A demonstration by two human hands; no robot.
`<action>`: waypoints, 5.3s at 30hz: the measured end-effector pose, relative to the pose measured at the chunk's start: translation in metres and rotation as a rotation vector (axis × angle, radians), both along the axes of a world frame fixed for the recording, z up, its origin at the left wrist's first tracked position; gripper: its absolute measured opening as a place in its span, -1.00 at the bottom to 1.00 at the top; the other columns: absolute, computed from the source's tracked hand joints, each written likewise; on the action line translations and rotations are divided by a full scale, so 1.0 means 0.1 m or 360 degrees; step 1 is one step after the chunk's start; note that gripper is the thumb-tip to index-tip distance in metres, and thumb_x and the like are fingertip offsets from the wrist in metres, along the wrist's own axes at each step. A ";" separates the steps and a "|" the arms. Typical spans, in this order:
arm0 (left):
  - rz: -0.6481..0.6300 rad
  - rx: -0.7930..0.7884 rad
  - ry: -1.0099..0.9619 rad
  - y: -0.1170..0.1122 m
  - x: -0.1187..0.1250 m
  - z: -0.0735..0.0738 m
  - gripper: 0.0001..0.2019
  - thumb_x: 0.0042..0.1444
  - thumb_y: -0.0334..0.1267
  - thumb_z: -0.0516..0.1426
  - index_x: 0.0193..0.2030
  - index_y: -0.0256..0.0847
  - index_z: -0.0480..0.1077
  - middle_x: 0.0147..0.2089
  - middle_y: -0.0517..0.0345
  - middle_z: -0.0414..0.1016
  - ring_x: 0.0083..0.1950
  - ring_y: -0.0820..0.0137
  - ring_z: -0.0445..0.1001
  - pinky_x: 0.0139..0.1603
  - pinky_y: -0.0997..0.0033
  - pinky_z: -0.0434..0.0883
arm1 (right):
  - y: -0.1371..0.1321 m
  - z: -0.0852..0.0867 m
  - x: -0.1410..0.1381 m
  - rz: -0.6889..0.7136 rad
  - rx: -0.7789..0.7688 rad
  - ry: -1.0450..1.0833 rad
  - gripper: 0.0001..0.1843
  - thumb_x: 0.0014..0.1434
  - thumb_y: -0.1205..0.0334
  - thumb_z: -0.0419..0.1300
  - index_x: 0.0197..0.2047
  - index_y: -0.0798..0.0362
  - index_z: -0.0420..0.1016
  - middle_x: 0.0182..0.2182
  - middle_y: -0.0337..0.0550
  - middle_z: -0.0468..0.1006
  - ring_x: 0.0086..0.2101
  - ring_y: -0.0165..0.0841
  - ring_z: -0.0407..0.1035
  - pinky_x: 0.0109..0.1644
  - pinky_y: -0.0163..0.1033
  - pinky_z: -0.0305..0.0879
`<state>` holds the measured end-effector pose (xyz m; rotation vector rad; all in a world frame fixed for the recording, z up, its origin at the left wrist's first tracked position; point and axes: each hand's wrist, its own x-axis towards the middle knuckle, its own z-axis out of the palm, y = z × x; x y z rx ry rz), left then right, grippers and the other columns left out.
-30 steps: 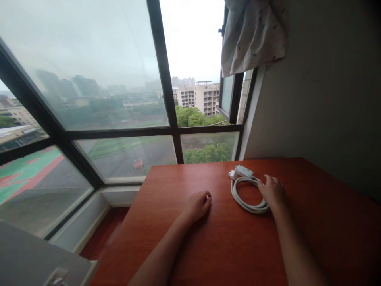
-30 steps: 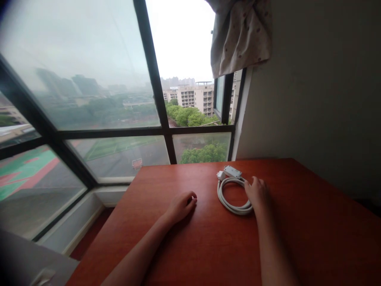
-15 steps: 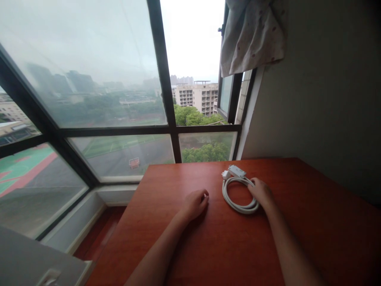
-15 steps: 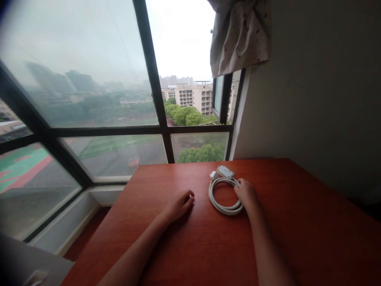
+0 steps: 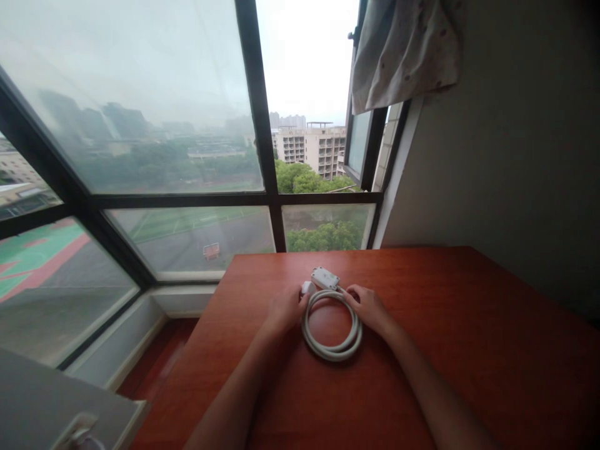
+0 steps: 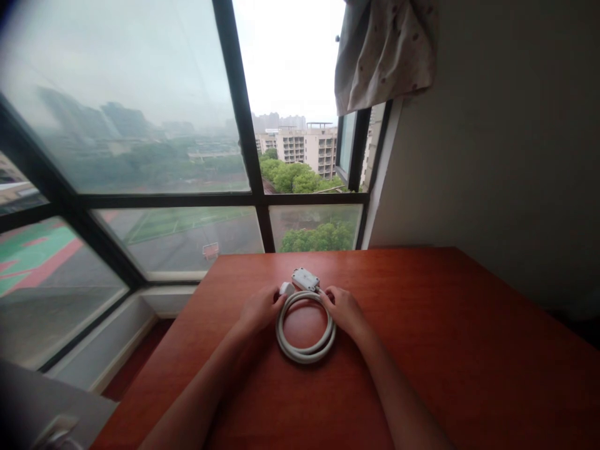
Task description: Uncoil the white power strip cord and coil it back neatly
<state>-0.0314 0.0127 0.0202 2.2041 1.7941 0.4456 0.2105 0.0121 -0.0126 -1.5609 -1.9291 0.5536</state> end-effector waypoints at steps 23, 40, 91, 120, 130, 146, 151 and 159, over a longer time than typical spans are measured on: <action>0.0236 0.0026 0.0048 0.10 -0.05 -0.07 -0.63 0.24 0.00 -0.02 -0.26 -0.23 0.47 -0.21 -0.04 0.58 -0.23 0.28 0.51 -0.32 0.40 0.21 | 0.03 -0.04 0.04 -0.0188 -0.0037 0.0087 -0.67 0.19 0.04 0.07 -0.32 0.04 0.58 -0.34 -0.08 0.64 -0.33 -0.26 0.47 -0.25 -0.27 0.23; 0.0872 -0.0123 0.0185 0.25 -0.90 0.17 -0.49 0.16 0.13 -0.08 -0.09 -0.17 0.51 -0.08 -0.18 0.56 -0.09 0.03 0.52 -0.26 0.28 0.34 | 0.21 -0.09 0.74 -0.0588 0.0044 0.0648 -0.62 0.07 -0.03 0.06 -0.45 0.10 0.50 -0.45 -0.06 0.58 -0.40 -0.27 0.41 -0.28 -0.25 0.25; -0.0206 -0.0441 -0.2005 -0.02 -0.10 0.34 -0.74 -0.02 -0.13 0.23 -0.33 -0.29 0.34 -0.49 0.25 0.30 -0.55 0.60 0.16 -0.56 0.58 0.07 | 0.16 0.01 0.89 -0.0760 0.0101 0.0166 -0.69 0.06 0.05 0.10 -0.32 0.06 0.56 -0.37 -0.07 0.62 -0.34 -0.23 0.46 -0.30 -0.25 0.22; -0.0232 -0.0403 -0.2031 -0.11 0.10 0.31 -0.57 0.05 -0.14 0.17 0.04 -0.31 0.45 -0.06 -0.08 0.49 -0.42 0.54 0.27 -0.43 0.52 0.22 | -0.11 0.40 0.57 0.0028 0.0099 0.0948 -0.78 -0.02 0.09 0.18 -0.44 0.08 0.45 -0.61 -0.30 0.27 -0.55 -0.45 0.10 -0.50 -0.33 0.01; -0.0185 -0.0353 -0.1966 -0.13 0.13 0.34 -0.56 0.02 -0.15 0.17 0.03 -0.30 0.46 -0.04 -0.11 0.51 -0.22 0.37 0.40 -0.32 0.48 0.30 | -0.11 0.37 0.52 0.0147 -0.0034 0.0923 -0.80 -0.03 0.11 0.17 -0.45 0.09 0.47 -0.63 -0.30 0.26 -0.56 -0.46 0.09 -0.51 -0.34 0.02; -0.0295 -0.0353 -0.1907 -0.15 0.17 0.34 -0.56 0.05 -0.14 0.13 0.05 -0.28 0.47 -0.04 -0.09 0.50 -0.08 0.23 0.44 -0.13 0.33 0.40 | -0.07 0.24 0.14 0.0112 -0.0099 0.1129 -0.74 0.04 0.03 0.20 -0.39 0.08 0.50 -0.64 -0.34 0.25 -0.58 -0.46 0.11 -0.51 -0.33 0.05; -0.0461 -0.0080 -0.1622 -0.23 0.28 0.38 -0.62 0.16 -0.16 0.07 0.06 -0.22 0.48 0.01 -0.04 0.49 0.02 0.17 0.42 -0.03 0.26 0.39 | -0.05 0.13 0.02 0.0036 -0.0116 0.1149 -0.68 0.06 -0.01 0.20 -0.32 0.09 0.54 -0.63 -0.33 0.30 -0.58 -0.46 0.13 -0.52 -0.33 0.05; -0.0678 0.0250 -0.1140 -0.43 0.53 0.40 -0.61 0.30 -0.19 -0.06 0.19 -0.09 0.38 0.03 -0.03 0.45 0.09 0.18 0.35 0.15 0.19 0.25 | -0.05 0.09 -0.04 0.0018 -0.0068 0.1205 -0.67 0.05 -0.02 0.23 -0.31 0.09 0.55 -0.51 -0.22 0.46 -0.51 -0.41 0.26 -0.46 -0.32 0.16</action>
